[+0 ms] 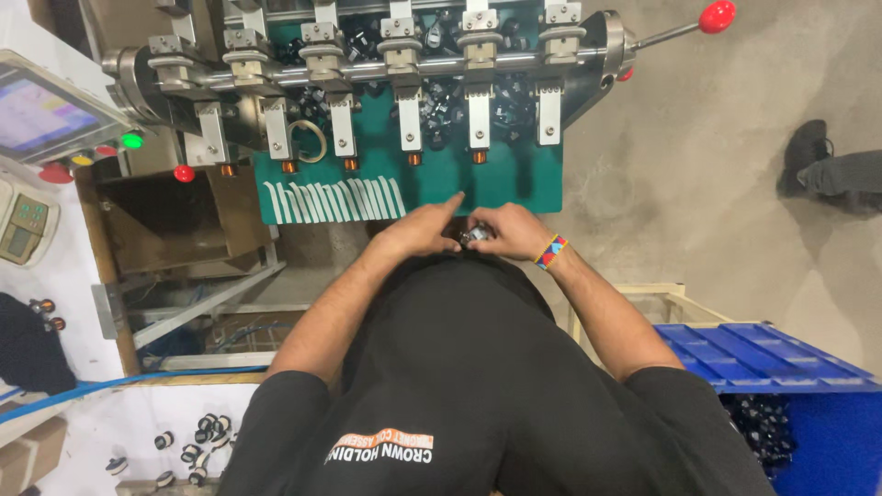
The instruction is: The person stands at an industrial winding machine, picking up small black coil components and loading them one at a time into the machine's clamping stations. They wipe the machine surface with a black cloth, use scissors to trim material at a station, and continue placing components into the machine slots.
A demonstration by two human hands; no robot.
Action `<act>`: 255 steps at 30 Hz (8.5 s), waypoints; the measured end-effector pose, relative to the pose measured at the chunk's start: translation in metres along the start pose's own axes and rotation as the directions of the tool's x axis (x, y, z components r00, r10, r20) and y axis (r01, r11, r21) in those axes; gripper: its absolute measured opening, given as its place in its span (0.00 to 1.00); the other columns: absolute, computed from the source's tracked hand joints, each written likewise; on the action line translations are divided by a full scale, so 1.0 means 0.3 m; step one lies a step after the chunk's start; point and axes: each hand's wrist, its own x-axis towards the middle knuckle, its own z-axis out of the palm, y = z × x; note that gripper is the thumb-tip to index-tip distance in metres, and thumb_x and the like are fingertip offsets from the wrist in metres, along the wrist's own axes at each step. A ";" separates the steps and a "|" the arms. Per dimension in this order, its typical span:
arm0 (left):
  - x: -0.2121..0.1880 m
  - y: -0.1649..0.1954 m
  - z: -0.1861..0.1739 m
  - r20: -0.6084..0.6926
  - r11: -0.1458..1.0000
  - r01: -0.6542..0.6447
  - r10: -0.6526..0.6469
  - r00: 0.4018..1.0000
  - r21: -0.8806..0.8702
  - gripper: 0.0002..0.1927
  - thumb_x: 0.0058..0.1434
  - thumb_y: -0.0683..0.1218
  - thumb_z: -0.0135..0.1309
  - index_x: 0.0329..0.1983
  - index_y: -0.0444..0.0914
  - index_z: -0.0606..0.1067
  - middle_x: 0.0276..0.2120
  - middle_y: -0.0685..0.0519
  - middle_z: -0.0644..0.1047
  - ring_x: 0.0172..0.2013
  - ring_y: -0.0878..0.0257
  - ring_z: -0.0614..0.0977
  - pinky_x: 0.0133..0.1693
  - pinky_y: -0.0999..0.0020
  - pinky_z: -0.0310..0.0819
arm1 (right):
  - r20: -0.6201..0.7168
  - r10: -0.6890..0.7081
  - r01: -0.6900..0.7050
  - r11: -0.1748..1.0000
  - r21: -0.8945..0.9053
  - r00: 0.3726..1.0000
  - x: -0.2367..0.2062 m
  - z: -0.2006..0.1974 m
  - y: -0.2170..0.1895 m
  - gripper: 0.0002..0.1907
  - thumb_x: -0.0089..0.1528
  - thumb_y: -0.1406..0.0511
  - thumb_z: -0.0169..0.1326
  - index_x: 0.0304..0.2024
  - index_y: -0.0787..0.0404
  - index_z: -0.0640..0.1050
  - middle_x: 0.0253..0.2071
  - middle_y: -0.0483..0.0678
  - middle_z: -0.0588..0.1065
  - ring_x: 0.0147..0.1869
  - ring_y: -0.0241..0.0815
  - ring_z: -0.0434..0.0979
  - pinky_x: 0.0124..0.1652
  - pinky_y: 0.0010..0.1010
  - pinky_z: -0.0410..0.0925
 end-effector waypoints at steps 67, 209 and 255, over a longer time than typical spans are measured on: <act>-0.348 -0.290 -0.226 -0.090 0.853 -0.044 -0.004 0.996 -0.520 0.21 0.61 0.38 0.62 0.58 0.31 0.75 0.44 0.48 0.81 0.39 0.67 0.84 0.42 0.72 0.80 | -0.499 -0.034 0.058 0.998 0.031 0.866 0.184 0.164 -0.484 0.07 0.69 0.65 0.52 0.39 0.62 0.79 0.29 0.51 0.78 0.33 0.50 0.80 0.33 0.36 0.69; -0.408 -0.235 -0.326 -0.642 0.821 -0.449 0.561 0.522 0.352 0.09 0.61 0.41 0.62 0.45 0.38 0.79 0.44 0.48 0.80 0.46 0.51 0.81 0.48 0.61 0.77 | 0.252 0.409 -0.281 0.010 0.960 0.877 0.280 0.324 -0.320 0.24 0.68 0.44 0.43 0.29 0.54 0.68 0.18 0.33 0.52 0.18 0.27 0.47 0.18 0.23 0.43; -0.235 0.013 -0.183 -0.261 0.839 -0.525 0.543 0.798 0.141 0.26 0.58 0.40 0.62 0.61 0.40 0.74 0.63 0.45 0.73 0.59 0.47 0.77 0.57 0.57 0.75 | 0.391 -0.045 -0.392 -0.028 0.919 0.919 0.121 0.114 -0.142 0.27 0.71 0.44 0.35 0.26 0.53 0.64 0.17 0.33 0.54 0.17 0.26 0.49 0.15 0.19 0.45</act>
